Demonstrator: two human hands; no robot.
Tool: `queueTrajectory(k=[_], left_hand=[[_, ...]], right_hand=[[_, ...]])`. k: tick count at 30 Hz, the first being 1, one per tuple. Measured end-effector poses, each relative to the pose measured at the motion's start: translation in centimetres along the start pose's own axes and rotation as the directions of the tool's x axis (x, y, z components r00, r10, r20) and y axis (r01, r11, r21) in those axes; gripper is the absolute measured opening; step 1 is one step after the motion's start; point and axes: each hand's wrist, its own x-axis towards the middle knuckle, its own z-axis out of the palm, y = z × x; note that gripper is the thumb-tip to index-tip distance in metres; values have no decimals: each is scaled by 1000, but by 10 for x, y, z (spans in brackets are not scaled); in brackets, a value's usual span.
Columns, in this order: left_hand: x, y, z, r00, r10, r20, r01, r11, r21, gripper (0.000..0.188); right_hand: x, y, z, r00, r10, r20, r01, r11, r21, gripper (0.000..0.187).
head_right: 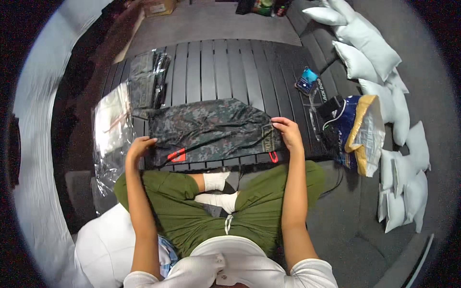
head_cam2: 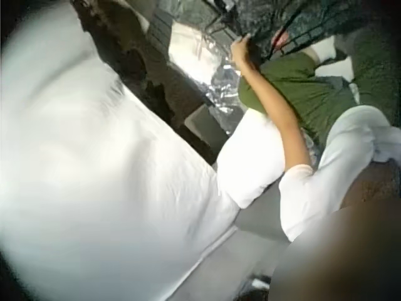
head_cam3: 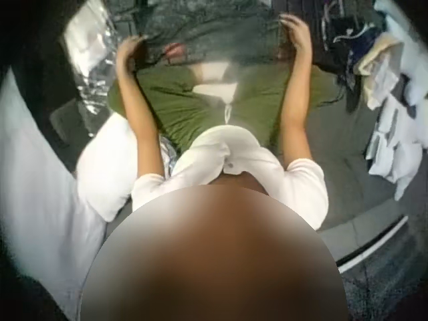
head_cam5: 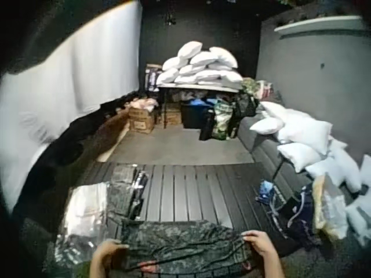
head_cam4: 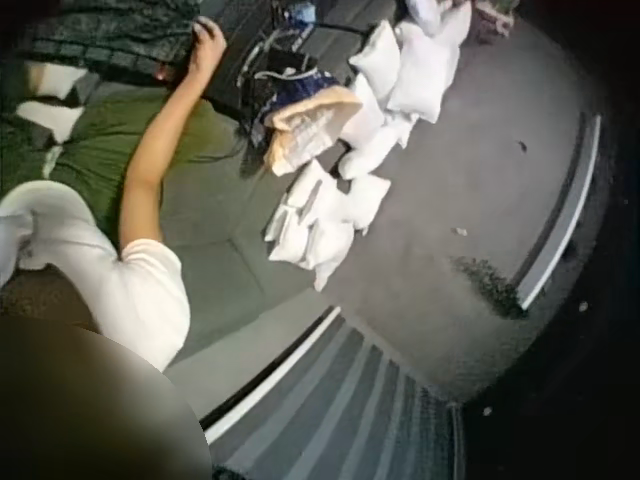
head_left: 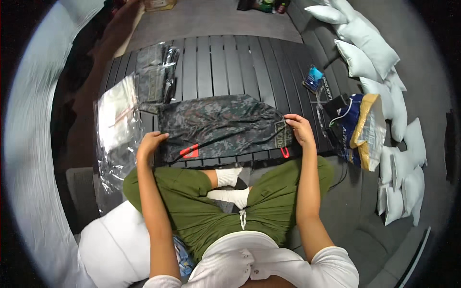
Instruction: Folding a camo-patterned neck gaiter and placing it into a clear plastic adhesive bag.
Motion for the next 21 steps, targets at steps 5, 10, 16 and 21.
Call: queueTrajectory(k=[5,10,16,21], left_hand=[[-54,39,-47,967,131,-218,-219,865,-451,19],[-83,59,-66,900,165,-402,-362,796,-485,11],[-91,77,-74,823,307,-477,-543,668,-508,16],[-93,68,-85,846,433,-311,-522,551,-651,17]], right_hand=[[-21,-34,-2,991,-96,-97,114,973,199,21],[-41,-66,-8,955,-287,-74,295,903,311,22],[-69,-114,-1,931,-320,-177,364,853,374,22],[-67,-116,-27,945,-292,-145,325,831,451,19]])
